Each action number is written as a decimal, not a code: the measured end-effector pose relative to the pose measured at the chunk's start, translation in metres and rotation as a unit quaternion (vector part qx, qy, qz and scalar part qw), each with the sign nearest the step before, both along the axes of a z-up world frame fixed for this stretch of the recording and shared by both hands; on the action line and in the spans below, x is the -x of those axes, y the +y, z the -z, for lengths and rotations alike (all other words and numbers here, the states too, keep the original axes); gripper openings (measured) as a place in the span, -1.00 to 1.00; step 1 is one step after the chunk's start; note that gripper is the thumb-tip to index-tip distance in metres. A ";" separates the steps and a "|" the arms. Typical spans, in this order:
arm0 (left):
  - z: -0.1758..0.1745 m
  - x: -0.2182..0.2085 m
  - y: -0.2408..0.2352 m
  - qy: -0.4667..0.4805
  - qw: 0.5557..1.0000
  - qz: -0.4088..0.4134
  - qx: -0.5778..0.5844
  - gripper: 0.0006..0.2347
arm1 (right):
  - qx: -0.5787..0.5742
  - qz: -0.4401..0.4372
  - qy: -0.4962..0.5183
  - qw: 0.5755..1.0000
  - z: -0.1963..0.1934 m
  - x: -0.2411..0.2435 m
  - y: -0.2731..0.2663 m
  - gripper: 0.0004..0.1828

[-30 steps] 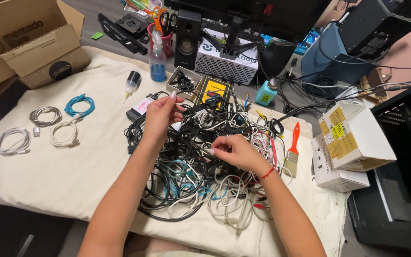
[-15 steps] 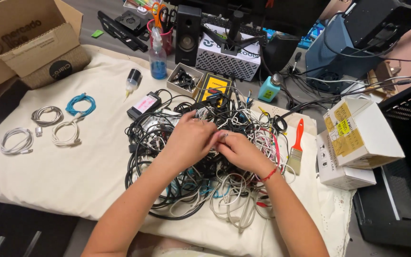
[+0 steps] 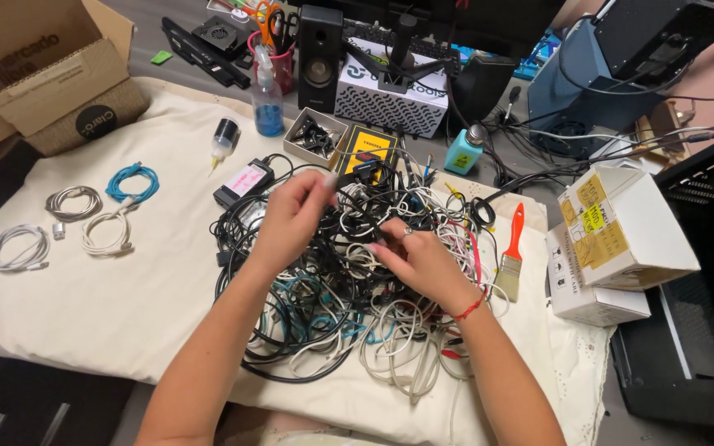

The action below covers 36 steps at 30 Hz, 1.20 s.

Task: The person untangles and coils several white and black cables from a large pile on a table. They place the coiled cables aside and continue to sort through the remaining tangled wires, occasionally picking up and inspecting individual cables before setting them down.

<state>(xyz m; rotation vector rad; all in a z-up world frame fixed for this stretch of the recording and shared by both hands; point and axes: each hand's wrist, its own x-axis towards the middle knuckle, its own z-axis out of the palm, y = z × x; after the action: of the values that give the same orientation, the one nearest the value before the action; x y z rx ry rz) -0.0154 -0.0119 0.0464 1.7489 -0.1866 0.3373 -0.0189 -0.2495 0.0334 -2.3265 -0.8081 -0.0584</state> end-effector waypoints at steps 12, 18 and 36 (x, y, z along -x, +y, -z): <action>-0.016 -0.030 0.112 -0.003 0.907 -0.057 0.417 -0.69 | 0.152 -0.020 -0.079 0.985 0.034 -0.003 -0.056 -0.70; 0.015 -0.050 0.146 -0.021 0.930 -0.162 0.330 -0.67 | 0.121 -0.031 -0.057 0.990 0.012 0.009 -0.068 -0.69; 0.015 -0.035 0.281 -0.042 0.926 -0.309 0.213 -0.68 | -0.243 -0.029 0.165 0.955 -0.007 -0.002 -0.132 -0.72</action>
<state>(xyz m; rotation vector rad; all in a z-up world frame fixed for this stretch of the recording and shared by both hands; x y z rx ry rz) 0.0197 0.2687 0.0315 1.3224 0.3689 0.8469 -0.0173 -0.3814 0.0403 -1.7826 -0.6096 0.1391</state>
